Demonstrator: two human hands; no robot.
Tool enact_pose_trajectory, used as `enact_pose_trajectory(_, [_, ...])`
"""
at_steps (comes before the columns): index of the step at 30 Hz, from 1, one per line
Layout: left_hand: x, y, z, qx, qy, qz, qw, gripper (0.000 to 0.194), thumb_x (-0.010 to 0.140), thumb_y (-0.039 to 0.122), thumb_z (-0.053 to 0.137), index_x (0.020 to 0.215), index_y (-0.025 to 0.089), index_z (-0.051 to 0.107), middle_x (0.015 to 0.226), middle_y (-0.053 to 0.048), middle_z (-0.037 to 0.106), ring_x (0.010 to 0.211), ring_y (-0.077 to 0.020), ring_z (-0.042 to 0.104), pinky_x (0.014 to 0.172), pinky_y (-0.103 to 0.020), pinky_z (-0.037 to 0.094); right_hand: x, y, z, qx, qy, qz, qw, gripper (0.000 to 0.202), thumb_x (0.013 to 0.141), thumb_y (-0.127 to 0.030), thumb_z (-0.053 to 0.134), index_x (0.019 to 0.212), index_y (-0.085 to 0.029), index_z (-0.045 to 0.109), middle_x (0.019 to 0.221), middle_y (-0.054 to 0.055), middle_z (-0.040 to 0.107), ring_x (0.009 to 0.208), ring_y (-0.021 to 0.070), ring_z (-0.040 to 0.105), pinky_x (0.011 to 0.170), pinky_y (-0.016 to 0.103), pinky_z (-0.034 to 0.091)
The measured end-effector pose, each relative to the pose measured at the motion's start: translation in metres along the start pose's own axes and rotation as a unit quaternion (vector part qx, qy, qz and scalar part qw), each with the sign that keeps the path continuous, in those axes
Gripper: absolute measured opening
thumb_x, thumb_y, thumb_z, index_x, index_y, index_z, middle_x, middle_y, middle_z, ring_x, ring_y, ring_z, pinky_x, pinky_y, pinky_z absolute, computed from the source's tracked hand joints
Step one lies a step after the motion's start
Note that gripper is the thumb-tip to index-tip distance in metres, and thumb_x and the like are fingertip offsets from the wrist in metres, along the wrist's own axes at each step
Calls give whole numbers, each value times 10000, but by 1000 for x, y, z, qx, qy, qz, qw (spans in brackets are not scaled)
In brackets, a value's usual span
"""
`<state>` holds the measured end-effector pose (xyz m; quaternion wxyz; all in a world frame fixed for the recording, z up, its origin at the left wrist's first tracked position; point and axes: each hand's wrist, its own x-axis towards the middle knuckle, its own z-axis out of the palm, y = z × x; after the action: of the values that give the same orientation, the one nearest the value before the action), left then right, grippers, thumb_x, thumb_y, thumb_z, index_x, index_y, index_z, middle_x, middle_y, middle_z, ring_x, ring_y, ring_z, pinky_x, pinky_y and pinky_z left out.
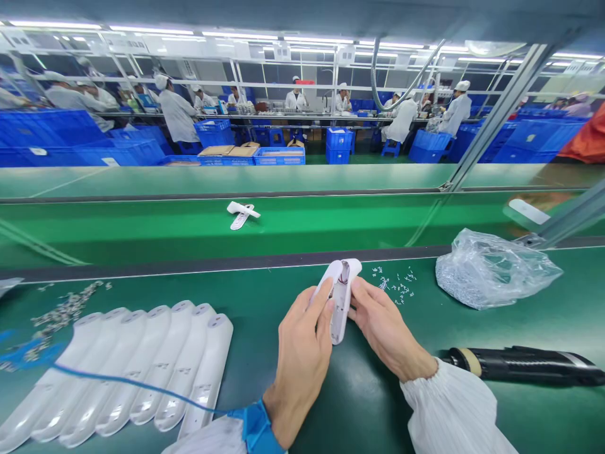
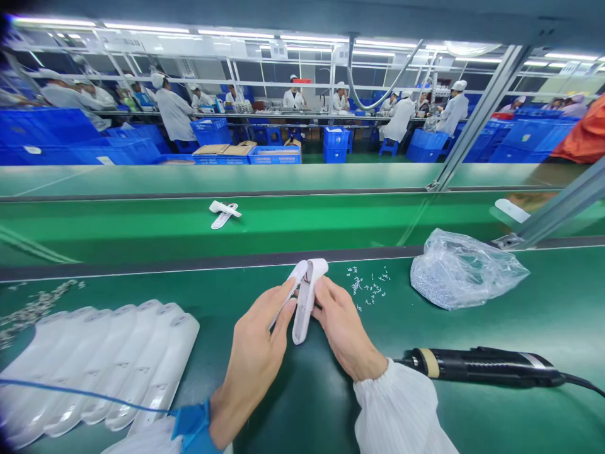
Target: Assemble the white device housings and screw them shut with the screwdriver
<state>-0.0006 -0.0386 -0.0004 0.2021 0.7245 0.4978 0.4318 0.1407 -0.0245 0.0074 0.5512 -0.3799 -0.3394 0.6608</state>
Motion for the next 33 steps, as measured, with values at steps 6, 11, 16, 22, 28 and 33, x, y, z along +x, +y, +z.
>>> enact_pose_trajectory(6, [2, 6, -7, -100, -117, -37, 987, 449, 1043, 271, 421, 1489, 301, 470, 1498, -22, 509, 1362, -202, 484, 1152, -363, 403, 1, 2, -10, -53, -12, -27, 998, 374, 929, -466, 627, 1217, -233, 683, 1183, 70, 693, 1103, 223, 632, 1019, 407, 472])
enact_pose_trajectory(11, [9, 4, -18, -275, -221, -138, 926, 519, 1027, 311, 477, 1529, 387, 373, 1599, 52, 384, 1452, -209, 392, 1198, -384, 361, 3, -3, -19, -70, -25, -37, 997, 348, 954, -448, 597, 1225, -243, 672, 1171, 62, 696, 1062, 211, 646, 975, 391, 497])
enact_pose_trajectory(16, [12, 3, -21, -368, -232, -171, 884, 550, 1008, 309, 527, 1534, 361, 374, 1608, 27, 371, 1408, -234, 459, 1174, -402, 401, 3, -4, -22, -72, -35, -48, 996, 349, 960, -450, 586, 1238, -254, 663, 1180, 54, 693, 1053, 205, 649, 964, 376, 497])
enact_pose_trajectory(22, [5, 3, -8, -351, -202, -160, 900, 552, 1001, 321, 552, 1524, 384, 388, 1616, 27, 355, 1477, -242, 352, 1236, -424, 286, 2, -2, -16, -103, -5, -65, 993, 395, 922, -479, 632, 1236, -242, 669, 1173, 69, 697, 1040, 220, 648, 920, 363, 502])
enact_pose_trajectory(28, [5, 7, -2, -508, -234, -241, 793, 761, 983, 325, 596, 1603, 319, 155, 1498, -116, 519, 1321, -286, 554, 1104, -511, 456, -4, -11, -4, -102, 26, -17, 994, 466, 848, -489, 713, 1242, -245, 660, 1131, 72, 700, 887, 189, 640, 708, 300, 528])
enact_pose_trajectory(33, [5, 17, 0, -467, -206, -281, 813, 448, 942, 249, 630, 1374, 165, 545, 1238, -133, 688, 1071, -261, 697, 961, -443, 566, -4, -13, -1, -156, 137, -11, 978, 494, 740, -514, 793, 1086, -174, 698, 916, 70, 693, 767, 177, 622, 656, 305, 536])
